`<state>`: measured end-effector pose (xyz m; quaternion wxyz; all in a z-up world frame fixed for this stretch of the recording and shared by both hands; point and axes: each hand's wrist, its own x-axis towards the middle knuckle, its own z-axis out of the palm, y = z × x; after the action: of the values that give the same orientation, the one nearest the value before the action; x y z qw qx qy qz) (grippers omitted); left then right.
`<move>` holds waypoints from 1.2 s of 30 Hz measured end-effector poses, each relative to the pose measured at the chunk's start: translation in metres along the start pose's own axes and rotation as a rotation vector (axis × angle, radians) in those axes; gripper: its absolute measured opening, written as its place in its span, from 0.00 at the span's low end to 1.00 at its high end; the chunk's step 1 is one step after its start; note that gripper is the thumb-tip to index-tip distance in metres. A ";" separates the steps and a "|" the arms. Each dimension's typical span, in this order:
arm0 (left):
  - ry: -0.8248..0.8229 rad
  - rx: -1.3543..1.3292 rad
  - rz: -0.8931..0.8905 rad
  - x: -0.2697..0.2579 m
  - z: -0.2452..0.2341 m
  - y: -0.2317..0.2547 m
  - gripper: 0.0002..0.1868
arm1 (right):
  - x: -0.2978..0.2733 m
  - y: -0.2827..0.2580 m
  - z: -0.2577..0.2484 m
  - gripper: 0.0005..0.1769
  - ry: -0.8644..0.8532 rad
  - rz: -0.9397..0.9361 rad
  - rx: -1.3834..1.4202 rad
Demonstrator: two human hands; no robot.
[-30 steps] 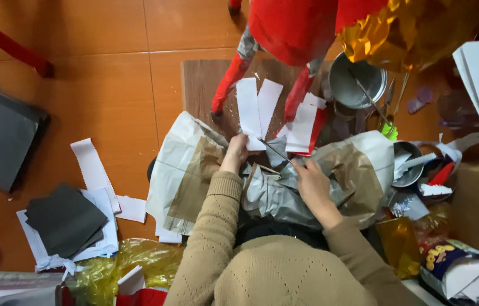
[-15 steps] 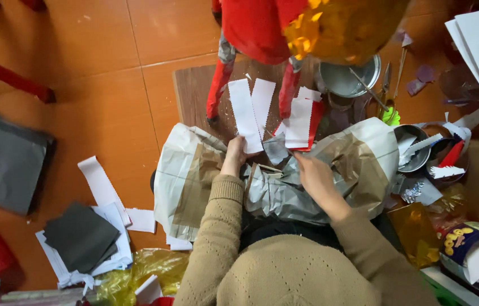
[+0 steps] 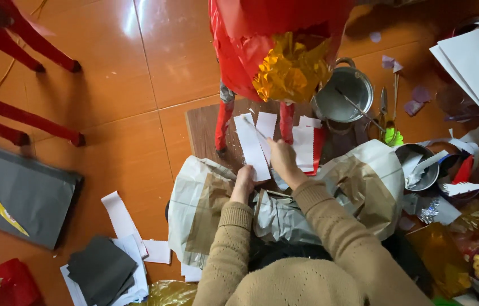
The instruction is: Applying colored paper strips and adhesive to a large paper animal frame to create a craft figure.
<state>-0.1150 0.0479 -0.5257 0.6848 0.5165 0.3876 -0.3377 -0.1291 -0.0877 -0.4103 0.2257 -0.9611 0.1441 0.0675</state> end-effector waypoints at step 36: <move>-0.217 0.844 1.380 -0.251 0.062 0.122 0.07 | -0.048 0.061 -0.198 0.23 0.575 -0.332 -0.125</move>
<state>-0.1171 0.0319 -0.2402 0.5201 0.8179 -0.2462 -0.0058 -0.1802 -0.2182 -0.2503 0.1241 -0.9632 0.0391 -0.2352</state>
